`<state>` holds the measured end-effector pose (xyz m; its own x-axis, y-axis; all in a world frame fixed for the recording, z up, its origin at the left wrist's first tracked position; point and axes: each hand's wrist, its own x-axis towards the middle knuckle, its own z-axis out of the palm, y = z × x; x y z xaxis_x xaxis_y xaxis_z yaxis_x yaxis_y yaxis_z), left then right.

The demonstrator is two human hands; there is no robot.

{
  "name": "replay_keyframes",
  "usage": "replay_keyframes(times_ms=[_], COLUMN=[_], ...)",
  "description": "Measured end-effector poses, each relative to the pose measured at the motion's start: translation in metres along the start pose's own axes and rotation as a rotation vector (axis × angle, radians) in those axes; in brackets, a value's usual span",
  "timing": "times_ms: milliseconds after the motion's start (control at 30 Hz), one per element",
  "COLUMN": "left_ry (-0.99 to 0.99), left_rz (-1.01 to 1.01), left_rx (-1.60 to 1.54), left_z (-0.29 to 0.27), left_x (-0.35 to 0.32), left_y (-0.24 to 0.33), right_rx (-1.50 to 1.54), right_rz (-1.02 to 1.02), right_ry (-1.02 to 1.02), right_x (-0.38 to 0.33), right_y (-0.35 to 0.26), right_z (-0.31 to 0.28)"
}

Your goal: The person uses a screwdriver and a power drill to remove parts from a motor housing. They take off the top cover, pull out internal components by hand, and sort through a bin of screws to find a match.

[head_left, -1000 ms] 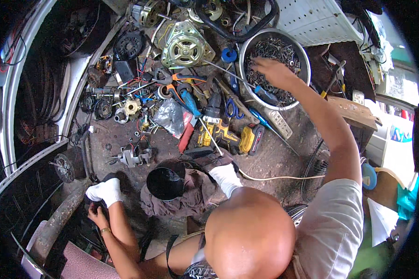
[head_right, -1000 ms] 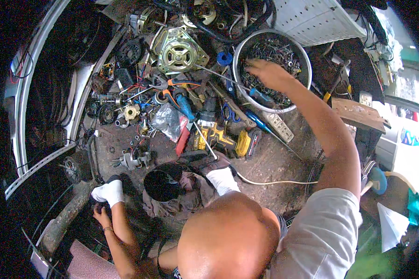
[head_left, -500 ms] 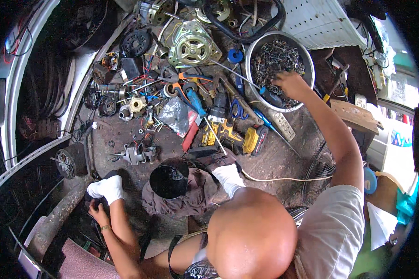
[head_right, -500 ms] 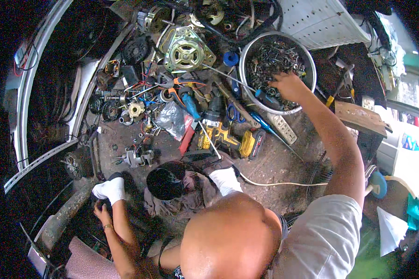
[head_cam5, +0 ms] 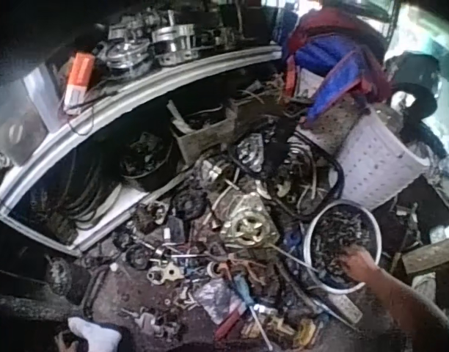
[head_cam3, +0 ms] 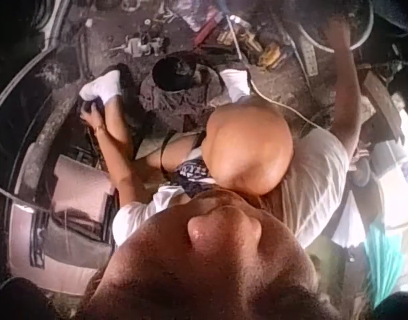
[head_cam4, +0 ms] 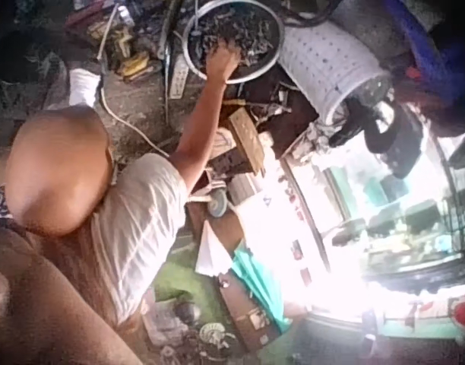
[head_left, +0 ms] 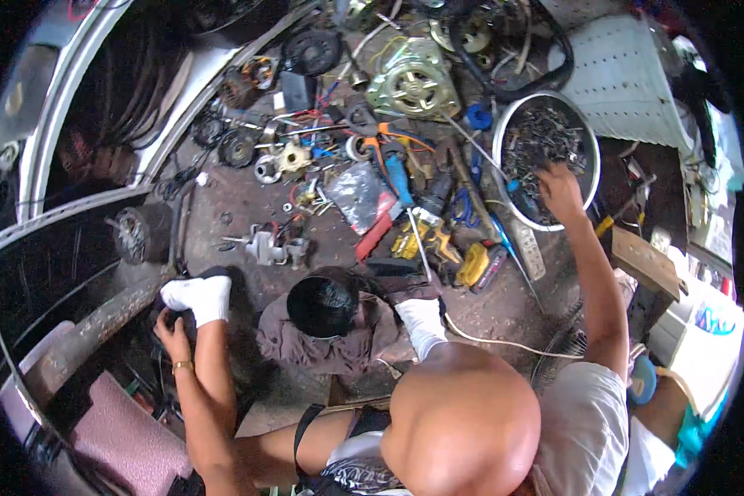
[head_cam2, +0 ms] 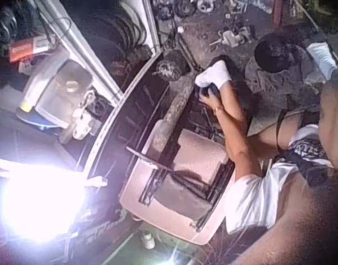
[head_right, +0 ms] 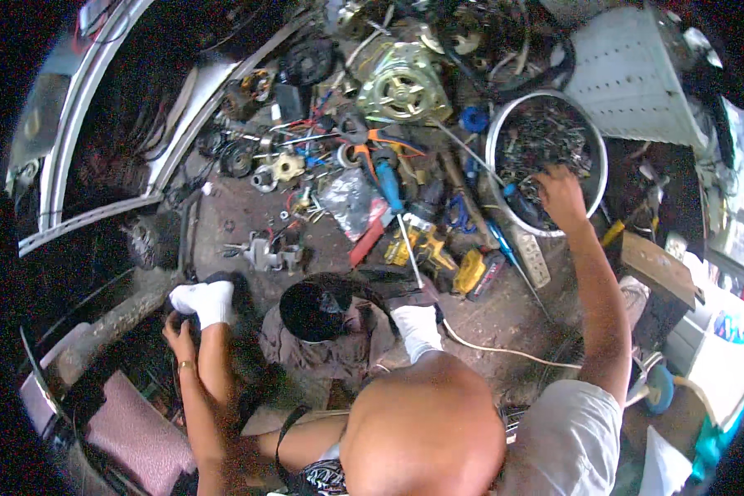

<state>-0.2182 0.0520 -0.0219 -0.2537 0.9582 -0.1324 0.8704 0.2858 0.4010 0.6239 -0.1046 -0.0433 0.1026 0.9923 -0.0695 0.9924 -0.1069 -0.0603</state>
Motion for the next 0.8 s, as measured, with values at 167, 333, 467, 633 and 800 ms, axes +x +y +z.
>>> replay_keyframes(times_ms=[167,333,467,633,800], left_ry=[-0.048,-0.055,-0.052,-0.04,-0.026], left_rz=[-0.024,-0.002,-0.014,0.04,-0.01], left_rx=[0.041,-0.012,0.033,0.127,0.108], left_z=[0.006,0.006,0.003,-0.002,0.005], left_x=[-0.006,-0.001,-0.001,0.001,0.001], left_y=[0.004,0.002,0.002,-0.01,-0.002], right_rx=[0.191,0.388,0.249,0.004,-0.039], right_rz=[0.12,0.144,-0.073,-0.269,-0.261], right_ry=[0.075,0.057,0.097,-0.175,-0.219], right_x=[0.035,0.06,0.069,0.082,0.08], right_y=[-0.011,-0.004,-0.013,-0.015,-0.006], right_z=[-0.005,0.017,0.039,0.041,0.036])
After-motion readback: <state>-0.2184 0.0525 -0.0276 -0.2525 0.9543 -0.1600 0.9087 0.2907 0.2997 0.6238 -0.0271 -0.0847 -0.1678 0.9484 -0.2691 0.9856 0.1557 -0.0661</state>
